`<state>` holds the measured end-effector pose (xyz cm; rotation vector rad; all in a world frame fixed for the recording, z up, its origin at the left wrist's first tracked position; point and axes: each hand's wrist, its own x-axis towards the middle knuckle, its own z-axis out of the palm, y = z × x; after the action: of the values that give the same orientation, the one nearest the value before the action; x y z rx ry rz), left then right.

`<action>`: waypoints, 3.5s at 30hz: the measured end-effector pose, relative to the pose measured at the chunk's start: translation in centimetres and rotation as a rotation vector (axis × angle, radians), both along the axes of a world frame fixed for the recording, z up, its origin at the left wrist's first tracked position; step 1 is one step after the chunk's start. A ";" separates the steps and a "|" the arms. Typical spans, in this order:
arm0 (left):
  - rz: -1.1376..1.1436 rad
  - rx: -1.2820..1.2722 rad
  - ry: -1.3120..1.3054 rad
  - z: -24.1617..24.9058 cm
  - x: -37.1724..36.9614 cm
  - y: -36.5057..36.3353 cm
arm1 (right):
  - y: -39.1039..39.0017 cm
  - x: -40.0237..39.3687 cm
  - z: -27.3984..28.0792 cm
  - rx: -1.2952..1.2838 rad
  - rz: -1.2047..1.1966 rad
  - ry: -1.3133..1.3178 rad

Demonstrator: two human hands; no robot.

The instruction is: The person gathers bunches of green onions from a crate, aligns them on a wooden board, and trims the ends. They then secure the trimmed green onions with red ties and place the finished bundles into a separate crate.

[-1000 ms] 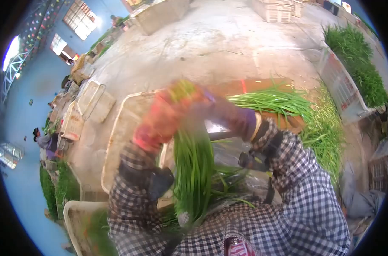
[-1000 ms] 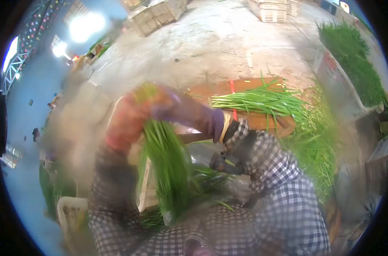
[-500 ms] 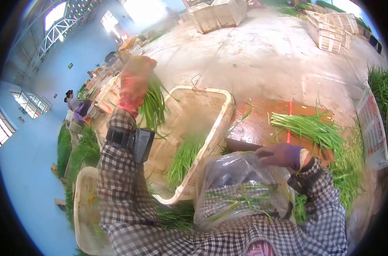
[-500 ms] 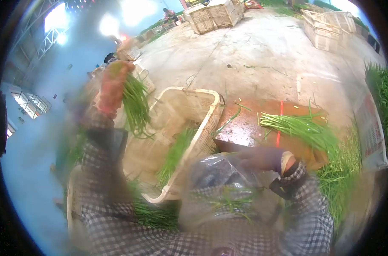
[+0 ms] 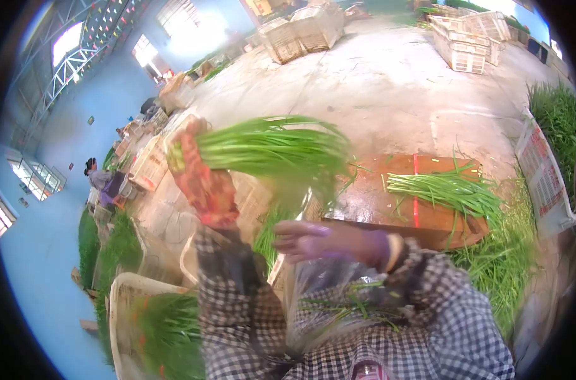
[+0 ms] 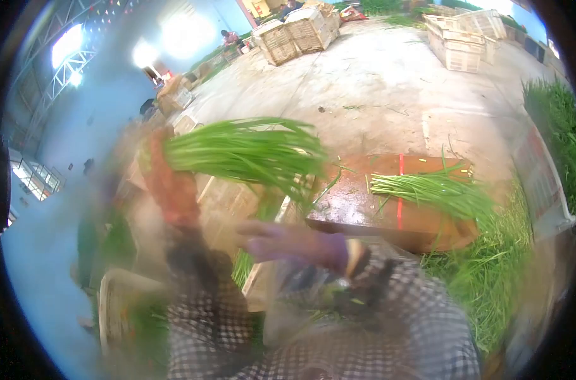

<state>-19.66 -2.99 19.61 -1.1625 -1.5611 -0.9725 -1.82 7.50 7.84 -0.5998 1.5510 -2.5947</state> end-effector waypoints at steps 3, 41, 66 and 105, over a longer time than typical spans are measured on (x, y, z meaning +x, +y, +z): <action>0.091 0.027 0.004 -4.0 2.2 0.5 | -2.9 -5.9 -2.7 -0.335 -0.059 0.058; -0.755 -0.117 -2.363 -24.1 2.8 4.9 | 11.2 -7.8 -11.3 0.087 -0.401 -0.888; -0.754 -0.224 -2.037 -24.7 4.6 3.9 | 8.1 -4.9 -10.9 -0.060 -0.579 -0.907; -0.834 -0.232 -2.109 -22.5 7.8 2.4 | 8.1 -3.9 -15.0 0.081 -0.644 -0.555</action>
<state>-11.84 -0.57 -2.90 -0.5862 -2.6379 -3.2476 -5.71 15.63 -7.14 0.6945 1.8160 -2.7001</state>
